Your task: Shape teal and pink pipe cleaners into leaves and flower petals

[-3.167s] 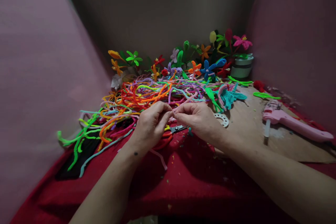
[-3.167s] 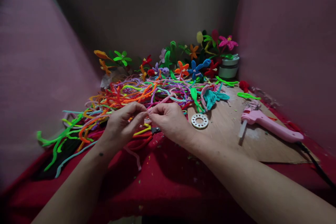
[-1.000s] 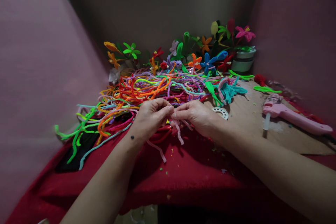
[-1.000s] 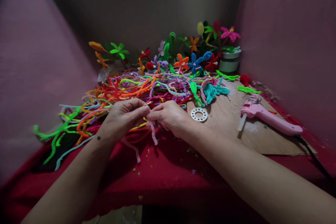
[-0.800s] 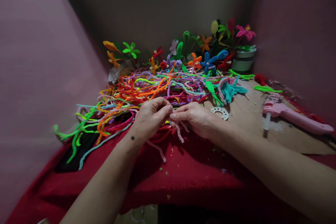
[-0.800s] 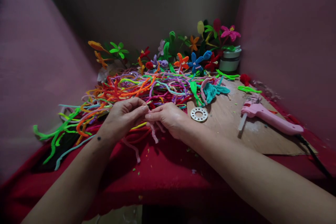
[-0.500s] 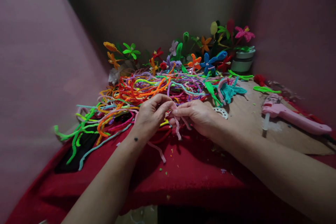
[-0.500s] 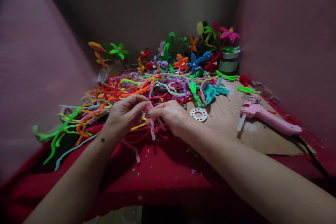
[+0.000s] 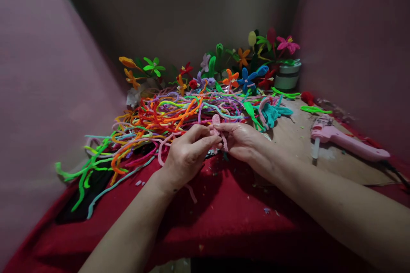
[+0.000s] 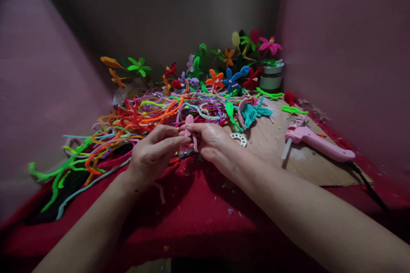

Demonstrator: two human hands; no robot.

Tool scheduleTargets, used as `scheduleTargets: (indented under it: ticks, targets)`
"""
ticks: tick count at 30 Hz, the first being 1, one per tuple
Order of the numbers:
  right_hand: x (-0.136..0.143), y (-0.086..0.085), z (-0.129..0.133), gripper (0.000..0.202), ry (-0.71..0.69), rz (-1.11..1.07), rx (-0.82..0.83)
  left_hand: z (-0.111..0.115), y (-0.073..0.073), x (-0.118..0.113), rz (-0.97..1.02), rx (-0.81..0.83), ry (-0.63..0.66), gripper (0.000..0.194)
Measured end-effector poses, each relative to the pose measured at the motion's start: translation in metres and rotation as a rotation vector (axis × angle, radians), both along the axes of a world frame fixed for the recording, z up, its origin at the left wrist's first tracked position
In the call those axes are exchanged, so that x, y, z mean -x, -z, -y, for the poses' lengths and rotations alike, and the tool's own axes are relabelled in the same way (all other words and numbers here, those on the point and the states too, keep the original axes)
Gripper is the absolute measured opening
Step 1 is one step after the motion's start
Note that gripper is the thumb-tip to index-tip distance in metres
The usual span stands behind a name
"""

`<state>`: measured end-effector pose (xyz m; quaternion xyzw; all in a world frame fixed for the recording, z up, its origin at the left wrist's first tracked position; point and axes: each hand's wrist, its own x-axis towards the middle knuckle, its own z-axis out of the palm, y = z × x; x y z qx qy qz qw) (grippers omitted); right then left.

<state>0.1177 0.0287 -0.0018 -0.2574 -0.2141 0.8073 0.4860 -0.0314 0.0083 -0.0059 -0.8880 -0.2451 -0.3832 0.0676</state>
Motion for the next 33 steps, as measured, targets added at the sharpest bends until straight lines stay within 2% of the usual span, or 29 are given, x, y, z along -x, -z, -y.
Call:
scheduleTargets:
  ticks: [3, 5, 8, 10, 11, 13, 17, 18, 19, 22, 24, 29, 33]
  targets:
    - [0.0, -0.001, 0.002, 0.02, 0.007, 0.024, 0.013, 0.007, -0.007, -0.003, -0.011, 0.107, 0.012, 0.023]
    - [0.0, -0.002, 0.003, 0.021, 0.058, 0.028, -0.039, 0.011, -0.014, -0.005, 0.075, 0.307, -0.018, 0.018]
    - [-0.001, -0.005, 0.006, 0.015, 0.126, 0.048, -0.132, 0.013, -0.023, -0.009, 0.408, 0.683, -0.135, 0.011]
    - [-0.001, -0.005, 0.008, 0.008, 0.167, 0.067, -0.171, 0.013, -0.026, -0.013, 0.548, 0.902, -0.188, 0.017]
    - [0.0, -0.005, 0.009, 0.006, 0.191, 0.075, -0.185, 0.012, -0.026, -0.014, 0.553, 0.977, -0.2, 0.02]
    - [0.001, -0.004, 0.01, 0.004, 0.232, 0.085, -0.203, 0.012, -0.023, -0.018, 0.471, 0.975, -0.245, 0.022]
    - [0.003, -0.003, 0.011, 0.003, 0.236, 0.057, -0.194, 0.014, -0.013, -0.024, 0.34, 0.645, -0.349, 0.013]
    - [0.003, -0.003, 0.011, 0.005, 0.234, 0.042, -0.174, 0.015, -0.013, -0.025, 0.344, 0.673, -0.327, 0.014]
    - [0.003, -0.004, 0.011, 0.007, 0.228, 0.029, -0.146, 0.016, -0.013, -0.025, 0.367, 0.776, -0.281, 0.015]
    - [0.001, -0.009, 0.01, 0.013, 0.181, -0.003, -0.051, 0.018, -0.019, -0.025, 0.495, 1.239, -0.079, 0.017]
    - [0.0, -0.012, 0.009, 0.016, 0.158, -0.02, -0.018, 0.018, -0.022, -0.025, 0.559, 1.404, 0.01, 0.019]
    - [-0.001, -0.014, 0.009, 0.017, 0.134, -0.019, 0.033, 0.017, -0.024, -0.024, 0.552, 1.438, 0.042, 0.016]
    - [0.0, -0.01, 0.007, 0.018, 0.139, -0.032, 0.054, 0.017, -0.023, -0.022, 0.563, 1.536, 0.154, 0.017]
